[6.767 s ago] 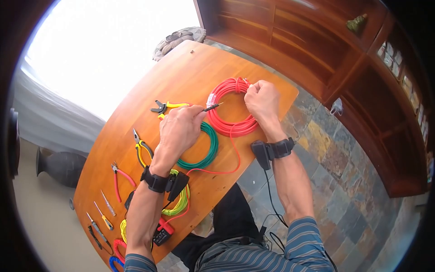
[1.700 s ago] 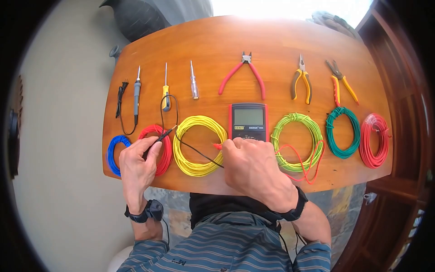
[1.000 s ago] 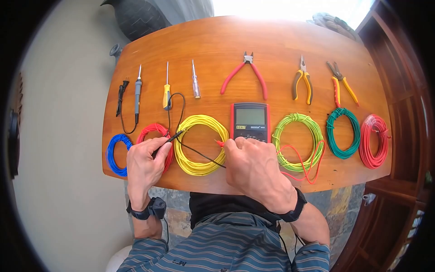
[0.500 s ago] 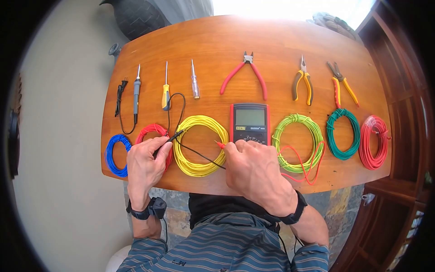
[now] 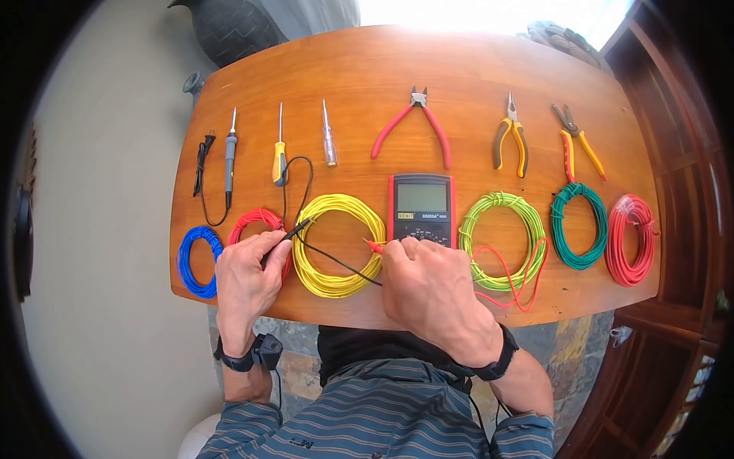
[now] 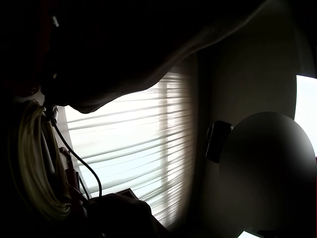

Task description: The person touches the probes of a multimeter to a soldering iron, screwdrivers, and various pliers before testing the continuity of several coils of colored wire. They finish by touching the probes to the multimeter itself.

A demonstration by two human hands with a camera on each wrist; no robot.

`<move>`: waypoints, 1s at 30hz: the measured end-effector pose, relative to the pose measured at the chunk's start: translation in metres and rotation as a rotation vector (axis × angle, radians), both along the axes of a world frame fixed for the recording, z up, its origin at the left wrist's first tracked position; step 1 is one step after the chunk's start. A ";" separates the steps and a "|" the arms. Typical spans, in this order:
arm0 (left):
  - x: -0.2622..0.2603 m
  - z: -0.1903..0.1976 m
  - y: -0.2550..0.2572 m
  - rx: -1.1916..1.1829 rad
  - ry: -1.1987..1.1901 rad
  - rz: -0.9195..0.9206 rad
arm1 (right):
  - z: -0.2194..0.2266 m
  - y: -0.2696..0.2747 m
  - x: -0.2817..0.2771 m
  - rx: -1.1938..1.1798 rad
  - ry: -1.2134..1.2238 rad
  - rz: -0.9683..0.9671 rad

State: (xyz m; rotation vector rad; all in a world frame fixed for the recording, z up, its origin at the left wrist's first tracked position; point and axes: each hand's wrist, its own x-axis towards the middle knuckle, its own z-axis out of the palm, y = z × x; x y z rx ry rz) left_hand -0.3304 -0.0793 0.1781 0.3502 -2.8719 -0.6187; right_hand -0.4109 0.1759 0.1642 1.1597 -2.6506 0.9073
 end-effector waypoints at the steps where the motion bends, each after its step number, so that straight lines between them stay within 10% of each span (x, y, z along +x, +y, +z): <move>1: 0.000 0.000 0.000 0.000 0.001 0.001 | 0.001 0.000 0.000 0.003 0.002 0.005; 30: 0.001 -0.004 0.002 0.005 -0.010 -0.009 | 0.004 0.001 0.004 0.052 0.001 -0.002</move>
